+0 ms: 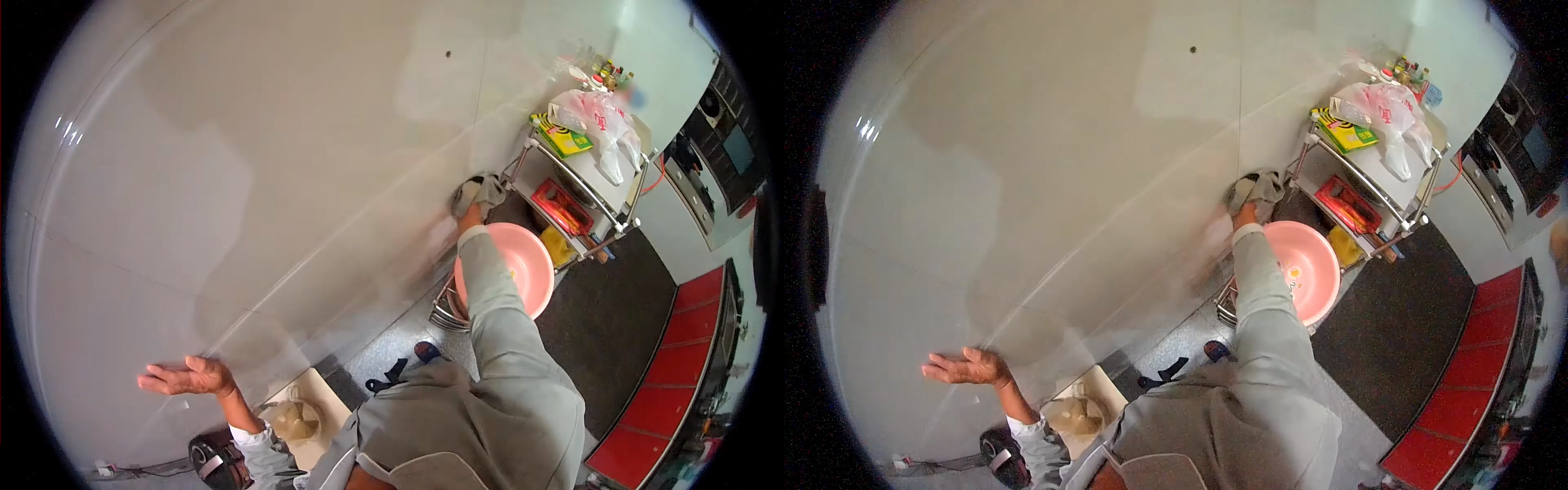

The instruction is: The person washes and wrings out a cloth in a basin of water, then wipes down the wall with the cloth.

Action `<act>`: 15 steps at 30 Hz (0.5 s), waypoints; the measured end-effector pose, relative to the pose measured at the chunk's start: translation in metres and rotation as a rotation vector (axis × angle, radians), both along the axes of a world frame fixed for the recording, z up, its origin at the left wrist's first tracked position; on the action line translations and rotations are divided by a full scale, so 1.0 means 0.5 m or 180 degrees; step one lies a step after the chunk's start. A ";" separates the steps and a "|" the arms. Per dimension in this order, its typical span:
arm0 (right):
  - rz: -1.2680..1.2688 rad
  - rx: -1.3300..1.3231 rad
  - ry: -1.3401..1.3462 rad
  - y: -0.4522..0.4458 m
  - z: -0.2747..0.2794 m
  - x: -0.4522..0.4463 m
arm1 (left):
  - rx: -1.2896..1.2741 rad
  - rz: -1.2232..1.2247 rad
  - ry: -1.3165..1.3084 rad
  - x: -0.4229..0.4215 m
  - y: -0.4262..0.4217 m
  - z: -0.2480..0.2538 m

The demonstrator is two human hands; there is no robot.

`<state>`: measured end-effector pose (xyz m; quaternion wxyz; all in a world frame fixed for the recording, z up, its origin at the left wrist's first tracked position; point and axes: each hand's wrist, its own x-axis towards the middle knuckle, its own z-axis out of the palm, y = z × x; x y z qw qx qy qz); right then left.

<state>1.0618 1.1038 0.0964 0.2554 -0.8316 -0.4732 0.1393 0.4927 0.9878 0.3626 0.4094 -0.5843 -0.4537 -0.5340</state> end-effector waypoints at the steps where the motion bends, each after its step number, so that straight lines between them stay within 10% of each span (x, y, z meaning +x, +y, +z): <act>1: 0.0028 -0.0164 0.0135 -0.009 -0.004 -0.022 | -0.0003 0.0023 -0.0003 0.000 0.000 0.000; 5: 0.0342 -0.0640 -0.0168 -0.066 -0.045 -0.194 | -0.0003 -0.0009 0.0014 0.003 -0.002 0.003; 15: 0.0464 -0.0050 0.2503 -0.205 0.004 -0.496 | 0.0261 0.0346 0.0055 0.017 -0.007 0.015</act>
